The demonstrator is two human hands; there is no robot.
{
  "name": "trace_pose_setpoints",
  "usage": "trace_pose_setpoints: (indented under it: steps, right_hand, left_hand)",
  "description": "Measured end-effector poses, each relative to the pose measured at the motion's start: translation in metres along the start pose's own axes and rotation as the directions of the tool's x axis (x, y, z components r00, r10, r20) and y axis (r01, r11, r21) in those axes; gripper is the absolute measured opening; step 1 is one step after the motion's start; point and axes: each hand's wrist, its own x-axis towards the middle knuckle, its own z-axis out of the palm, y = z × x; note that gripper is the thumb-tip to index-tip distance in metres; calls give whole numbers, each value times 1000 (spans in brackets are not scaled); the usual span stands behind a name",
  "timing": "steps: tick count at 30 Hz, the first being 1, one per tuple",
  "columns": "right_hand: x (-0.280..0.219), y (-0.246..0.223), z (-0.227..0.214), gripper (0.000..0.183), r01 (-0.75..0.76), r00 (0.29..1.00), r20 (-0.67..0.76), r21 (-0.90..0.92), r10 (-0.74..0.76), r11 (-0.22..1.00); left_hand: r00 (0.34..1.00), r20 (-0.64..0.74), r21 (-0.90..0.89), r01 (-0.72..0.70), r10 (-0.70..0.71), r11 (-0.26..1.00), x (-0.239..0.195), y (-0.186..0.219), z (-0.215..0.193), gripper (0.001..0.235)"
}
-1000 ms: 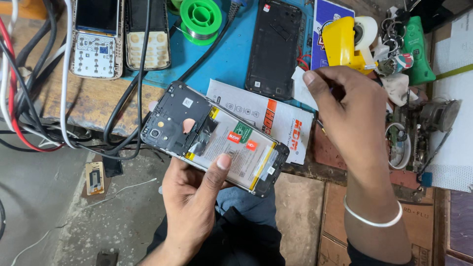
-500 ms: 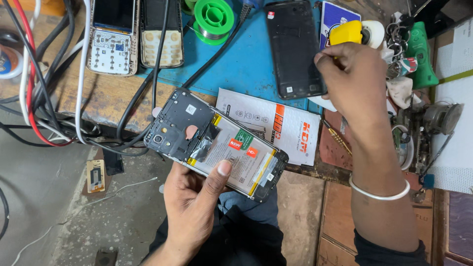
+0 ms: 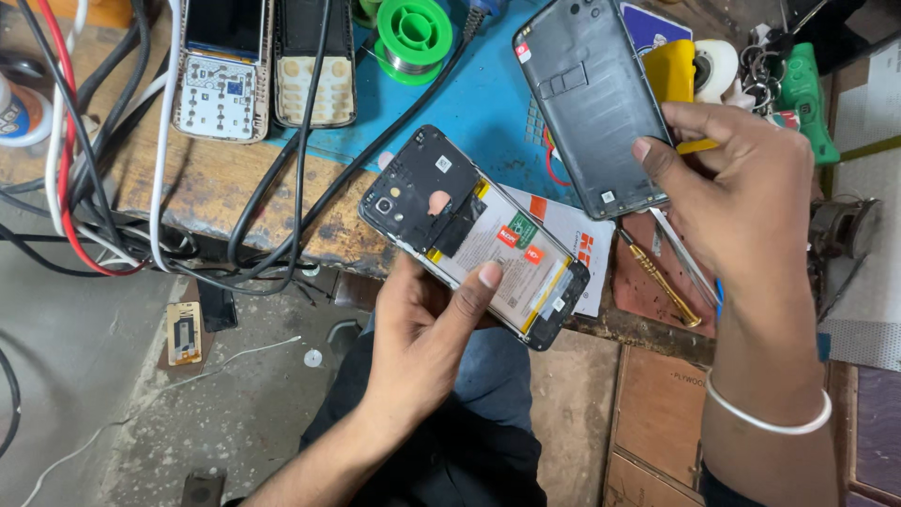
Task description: The person uses a screwdriver to remove screws from the back of a disassembled mobile phone, then places the back cover onto the phone body and secures it with rubber bands.
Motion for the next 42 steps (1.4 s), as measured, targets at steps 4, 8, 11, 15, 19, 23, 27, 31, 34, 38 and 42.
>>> trace_pose_setpoints:
  steps: [4, 8, 11, 15, 19, 23, 27, 31, 34, 38, 42]
  right_hand:
    - [-11, -6, -4, 22, 256, 961, -23, -314, -276, 914]
    - [-10, -11, -4, 21, 311, 939, -43, -312, -340, 898]
    - [-14, -18, -6, 23, 219, 963, -90, -286, -253, 933]
    - [-19, -21, -7, 19, 342, 916, -69, -382, -395, 859]
    - [-22, -12, -9, 18, 232, 954, -132, -242, -269, 942]
    - [-34, 3, -17, 22, 24, 997, -72, 565, 21, 825]
    - [-56, 13, -26, 32, -167, 984, 160, 983, 83, 75]
    - [-75, 15, -11, 53, -220, 974, 222, 853, -52, -473]
    - [-80, 15, 3, 64, -251, 966, 233, 765, -109, -593]
    - [-78, 2, 0, 62, -229, 973, 223, 877, -65, -422]
    - [-78, -28, -7, 58, -64, 998, 60, 888, 25, 455]
  left_hand:
    - [1000, 0, 36, -1, 1, 999, 5, 5, -1, 42]
    - [1000, 18, 44, -4, 3, 999, 5, 5, 0, 42]
    - [1000, 8, 82, -10, 9, 997, 4, 3, -1, 44]
    - [999, 34, 45, -28, 27, 999, 5, -2, -2, 39]
    - [1000, 24, -3, -7, 7, 1000, 11, -5, 2, 47]
    - [996, 90, -335, 58, -30, 940, 16, -3, 10, 66]
    - [969, 247, -506, 120, 10, 854, 20, 2, 19, 93]
    - [967, 247, -576, 194, -58, 794, 27, -1, 26, 88]
    - [967, 254, -580, 179, -32, 795, 29, -8, 31, 79]
    - [970, 240, -579, 183, -48, 794, 31, -15, 33, 69]
    - [978, 209, -494, 110, -5, 863, 32, -14, 34, 70]
